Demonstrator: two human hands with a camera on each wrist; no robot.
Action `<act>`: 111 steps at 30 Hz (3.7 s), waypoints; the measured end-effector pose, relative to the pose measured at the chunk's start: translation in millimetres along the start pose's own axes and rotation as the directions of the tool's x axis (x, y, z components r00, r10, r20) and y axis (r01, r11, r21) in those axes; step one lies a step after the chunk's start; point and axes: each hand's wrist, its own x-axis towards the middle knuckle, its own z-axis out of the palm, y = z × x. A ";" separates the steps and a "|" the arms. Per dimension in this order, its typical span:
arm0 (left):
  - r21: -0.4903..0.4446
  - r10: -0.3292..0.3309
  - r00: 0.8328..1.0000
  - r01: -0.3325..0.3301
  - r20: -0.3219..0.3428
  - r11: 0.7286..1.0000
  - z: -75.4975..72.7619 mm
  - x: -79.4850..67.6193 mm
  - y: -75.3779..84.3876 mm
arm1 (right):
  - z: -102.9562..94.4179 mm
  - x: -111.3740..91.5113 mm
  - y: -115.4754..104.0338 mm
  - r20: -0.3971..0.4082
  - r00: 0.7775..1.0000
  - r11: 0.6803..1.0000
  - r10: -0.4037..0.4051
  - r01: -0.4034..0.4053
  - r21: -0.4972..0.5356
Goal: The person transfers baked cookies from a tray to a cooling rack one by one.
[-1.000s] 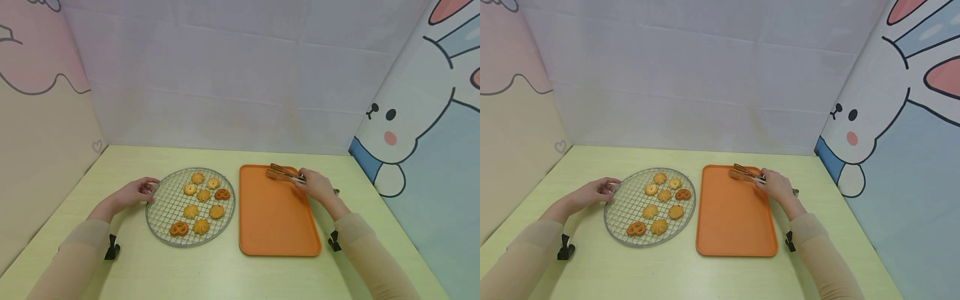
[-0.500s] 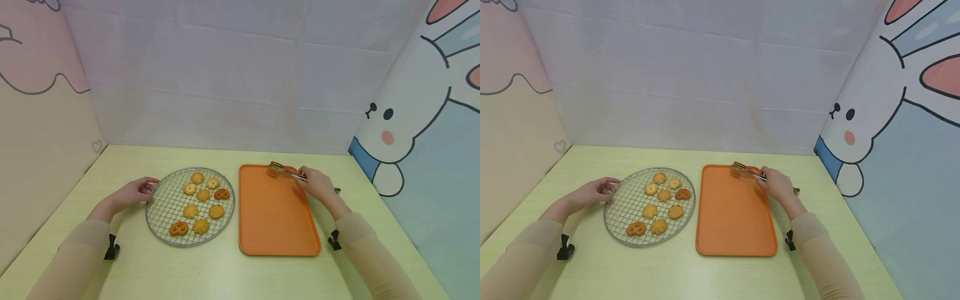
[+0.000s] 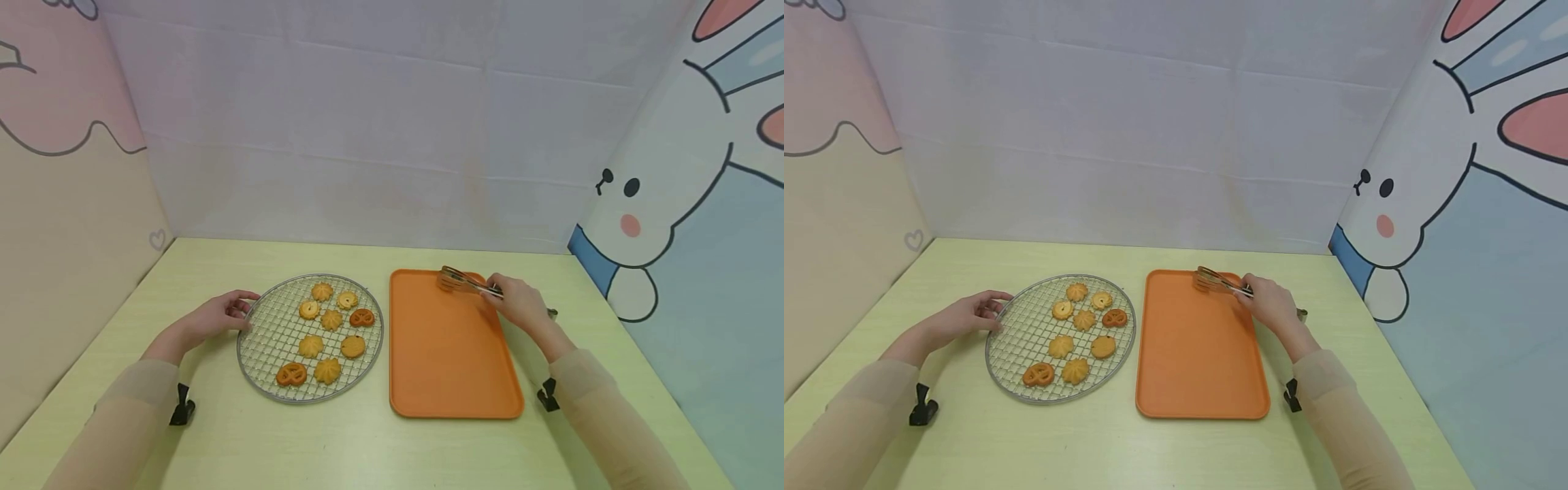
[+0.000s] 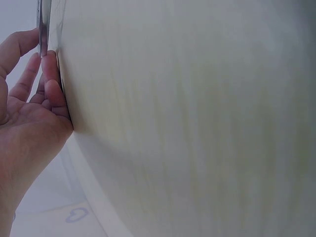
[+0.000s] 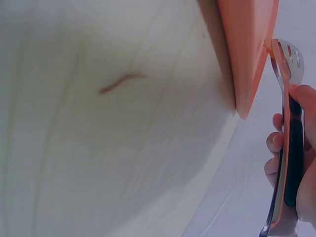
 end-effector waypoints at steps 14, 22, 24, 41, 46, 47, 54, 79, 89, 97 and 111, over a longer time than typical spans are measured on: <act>0.006 -0.004 1.000 0.004 0.001 1.000 0.2 0.7 -4.5 | -15.6 -1.6 -13.0 -0.035 0.999 0.999 -0.039 0.041 0.036; 0.006 -0.008 1.000 0.008 0.003 1.000 -0.3 1.0 -4.2 | -24.2 -2.7 -27.6 -0.051 0.997 0.997 -0.061 0.063 0.046; 0.005 -0.007 1.000 0.007 0.004 1.000 -0.2 0.9 -3.8 | -26.8 -3.0 -32.6 -0.059 0.996 0.996 -0.069 0.072 0.044; 0.008 0.000 1.000 -0.001 0.006 1.000 -0.3 0.0 1.8 | -46.7 -9.8 -79.0 -0.143 0.975 0.982 -0.170 0.179 0.055; 0.026 -0.002 1.000 0.002 0.008 1.000 -0.1 1.0 3.5 | -49.4 -11.9 -90.7 -0.169 0.965 0.976 -0.199 0.212 0.057; 0.032 -0.003 1.000 0.003 0.009 0.999 0.1 1.3 4.0 | -50.2 -12.5 -93.8 -0.172 0.964 0.974 -0.204 0.217 0.060; 0.034 -0.014 1.000 0.014 0.014 0.999 -0.5 1.9 6.1 | -53.0 -15.2 -117.8 -0.187 0.949 0.962 -0.252 0.267 0.056; 0.023 -0.025 1.000 0.025 -0.006 0.999 4.2 -9.5 -0.7 | -14.7 -14.2 -195.0 -0.161 0.858 0.870 -0.488 0.493 -0.012; 0.008 -0.028 0.999 0.028 -0.019 1.000 14.7 -23.3 -1.8 | 9.2 -18.1 -220.3 -0.071 0.833 0.836 -0.548 0.547 -0.038; -0.002 -0.019 1.000 0.019 -0.018 1.000 16.0 -26.9 -0.4 | 26.1 -13.1 -234.6 -0.026 0.816 0.814 -0.578 0.574 -0.087; -0.015 -0.012 1.000 0.011 -0.006 1.000 8.9 -20.8 -2.9 | 47.9 5.0 -251.0 -0.020 0.805 0.782 -0.593 0.569 -0.254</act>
